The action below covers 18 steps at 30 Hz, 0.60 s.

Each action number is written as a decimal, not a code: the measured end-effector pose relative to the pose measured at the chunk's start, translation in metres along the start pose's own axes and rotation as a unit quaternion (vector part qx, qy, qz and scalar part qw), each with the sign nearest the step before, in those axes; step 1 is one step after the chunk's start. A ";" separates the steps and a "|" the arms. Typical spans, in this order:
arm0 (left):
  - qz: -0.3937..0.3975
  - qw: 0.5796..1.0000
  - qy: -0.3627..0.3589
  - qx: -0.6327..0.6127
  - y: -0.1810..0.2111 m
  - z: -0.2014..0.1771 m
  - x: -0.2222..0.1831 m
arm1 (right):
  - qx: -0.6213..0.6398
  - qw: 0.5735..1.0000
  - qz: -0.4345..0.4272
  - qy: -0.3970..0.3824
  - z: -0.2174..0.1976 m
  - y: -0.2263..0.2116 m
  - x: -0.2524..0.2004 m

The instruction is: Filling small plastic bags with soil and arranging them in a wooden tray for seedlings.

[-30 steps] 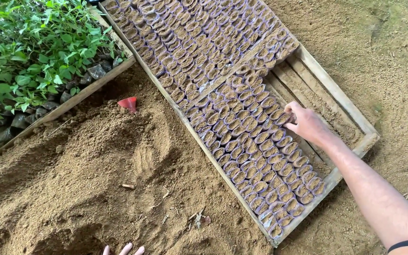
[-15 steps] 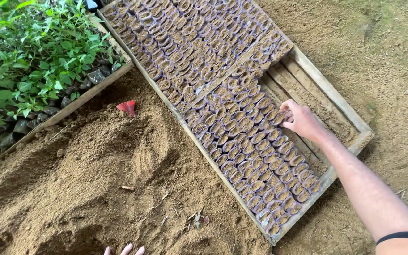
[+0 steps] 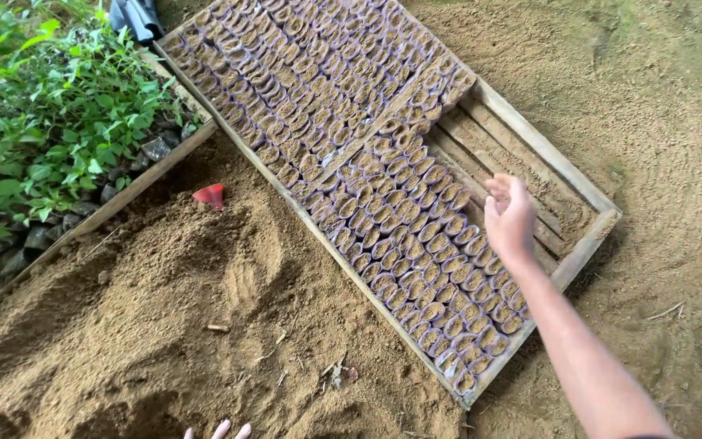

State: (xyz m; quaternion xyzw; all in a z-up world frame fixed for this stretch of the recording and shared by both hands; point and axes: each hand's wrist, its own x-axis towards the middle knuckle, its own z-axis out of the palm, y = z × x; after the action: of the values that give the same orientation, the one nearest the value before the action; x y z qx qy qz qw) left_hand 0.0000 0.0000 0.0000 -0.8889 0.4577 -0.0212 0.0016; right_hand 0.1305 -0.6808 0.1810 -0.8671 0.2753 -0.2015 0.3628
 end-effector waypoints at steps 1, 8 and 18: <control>0.000 1.000 0.010 0.001 0.000 -0.010 0.001 | 0.001 1.000 0.001 -0.002 0.007 -0.027 -0.029; 0.022 0.995 0.094 0.017 -0.007 -0.095 0.027 | 0.195 0.964 -0.181 -0.006 0.086 -0.185 -0.247; 0.101 0.989 0.092 0.047 -0.040 -0.171 -0.013 | 0.078 0.894 -0.349 -0.271 0.156 -0.265 -0.411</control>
State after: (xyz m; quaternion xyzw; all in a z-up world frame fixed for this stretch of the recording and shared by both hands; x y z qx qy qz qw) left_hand 0.0189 0.0367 0.1710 -0.8311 0.5420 -0.1242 0.0037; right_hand -0.0112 -0.1890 0.2132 -0.8971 -0.1709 -0.0937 0.3964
